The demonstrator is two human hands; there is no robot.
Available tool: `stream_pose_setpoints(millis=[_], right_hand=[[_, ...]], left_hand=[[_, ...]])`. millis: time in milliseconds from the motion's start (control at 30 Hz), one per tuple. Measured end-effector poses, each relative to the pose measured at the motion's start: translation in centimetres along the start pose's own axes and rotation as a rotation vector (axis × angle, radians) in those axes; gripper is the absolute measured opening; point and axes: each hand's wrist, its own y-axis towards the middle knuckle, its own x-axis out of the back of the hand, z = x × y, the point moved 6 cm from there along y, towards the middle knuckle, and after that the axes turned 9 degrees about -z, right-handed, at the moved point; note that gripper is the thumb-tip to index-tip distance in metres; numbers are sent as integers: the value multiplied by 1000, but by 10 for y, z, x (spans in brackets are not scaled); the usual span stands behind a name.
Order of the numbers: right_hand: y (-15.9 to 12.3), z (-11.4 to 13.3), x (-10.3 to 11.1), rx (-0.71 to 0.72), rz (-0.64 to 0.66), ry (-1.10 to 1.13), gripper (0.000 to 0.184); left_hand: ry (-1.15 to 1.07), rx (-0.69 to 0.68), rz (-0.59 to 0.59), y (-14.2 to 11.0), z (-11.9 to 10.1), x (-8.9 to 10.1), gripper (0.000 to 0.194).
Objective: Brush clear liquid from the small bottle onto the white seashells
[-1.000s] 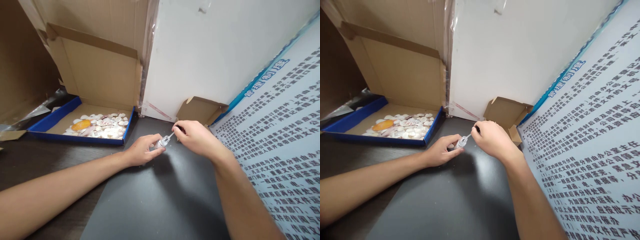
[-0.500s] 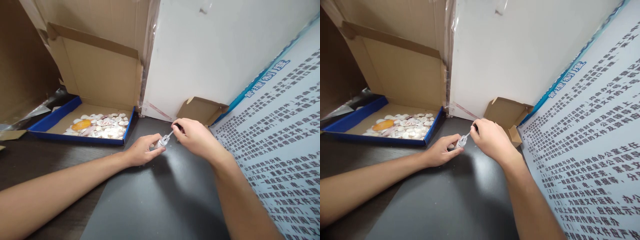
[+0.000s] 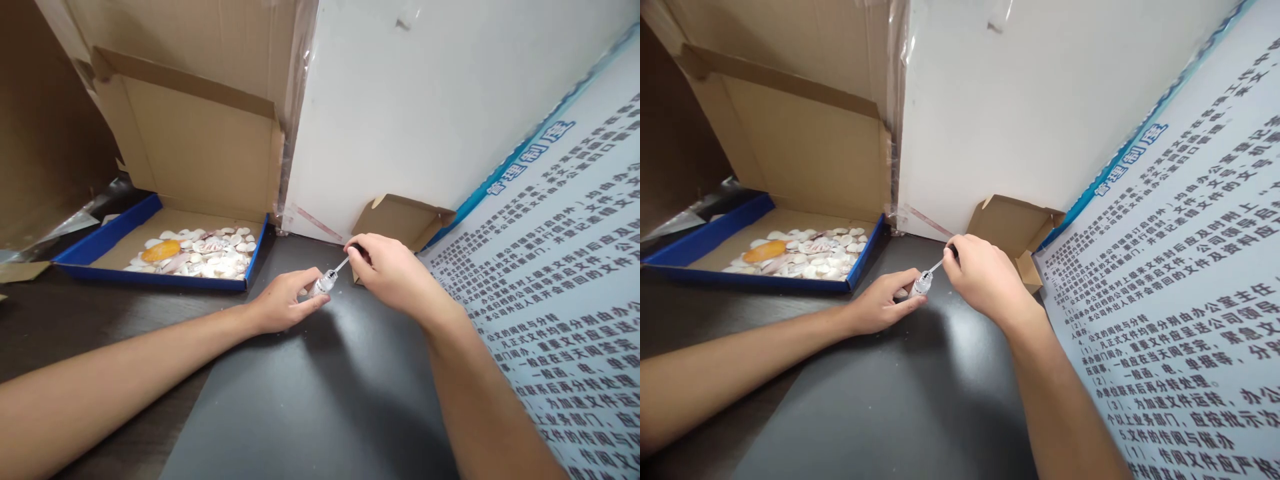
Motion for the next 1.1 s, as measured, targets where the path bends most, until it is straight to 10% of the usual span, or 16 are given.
stream_pose_setpoints(millis=[1100], right_hand=[[0,-4,13,6,-113,57,24]], left_hand=[[213,32,-34,10,14,-2,31]])
